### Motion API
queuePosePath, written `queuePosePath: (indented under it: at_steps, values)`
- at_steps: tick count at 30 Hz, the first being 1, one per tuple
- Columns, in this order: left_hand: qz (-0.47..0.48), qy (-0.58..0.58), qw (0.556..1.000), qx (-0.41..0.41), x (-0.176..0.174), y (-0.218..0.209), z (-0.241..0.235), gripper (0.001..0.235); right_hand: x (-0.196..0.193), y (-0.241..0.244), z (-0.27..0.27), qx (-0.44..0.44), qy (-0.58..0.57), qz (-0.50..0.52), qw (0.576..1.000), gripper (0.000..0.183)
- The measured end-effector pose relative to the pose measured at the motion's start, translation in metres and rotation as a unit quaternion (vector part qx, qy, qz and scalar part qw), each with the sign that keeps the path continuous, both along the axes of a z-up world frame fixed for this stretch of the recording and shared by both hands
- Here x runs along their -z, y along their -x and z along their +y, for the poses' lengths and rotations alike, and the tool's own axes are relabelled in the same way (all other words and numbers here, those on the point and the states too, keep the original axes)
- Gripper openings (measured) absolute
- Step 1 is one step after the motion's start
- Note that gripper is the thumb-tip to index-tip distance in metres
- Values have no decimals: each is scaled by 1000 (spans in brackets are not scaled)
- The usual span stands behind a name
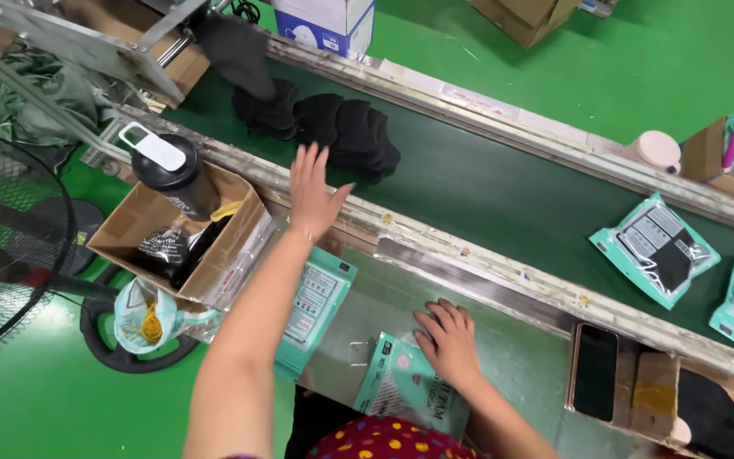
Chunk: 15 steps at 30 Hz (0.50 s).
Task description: Manually placing black face masks into printed plastic pouches and organizing them on an assembly line.
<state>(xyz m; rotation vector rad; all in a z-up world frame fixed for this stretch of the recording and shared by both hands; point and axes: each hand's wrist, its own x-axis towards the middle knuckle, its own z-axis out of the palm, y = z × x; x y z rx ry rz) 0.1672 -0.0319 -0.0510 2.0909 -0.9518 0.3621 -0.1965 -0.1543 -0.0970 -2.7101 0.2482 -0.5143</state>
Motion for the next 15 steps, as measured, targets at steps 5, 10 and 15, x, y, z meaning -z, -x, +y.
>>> queuePosePath:
  at_steps: [5,10,15]
  values:
    - [36,-242,969,22,-43,-26,-67,105,2,2,-4,4,-24,-6,1000,35]
    - [-111,-292,948,-66,75,-78,-115,52,4,1,-10,5,-33,10,999,36]
    - [-42,-300,947,104,-4,-21,-74,26,-21,-15,-15,58,-60,-89,993,55]
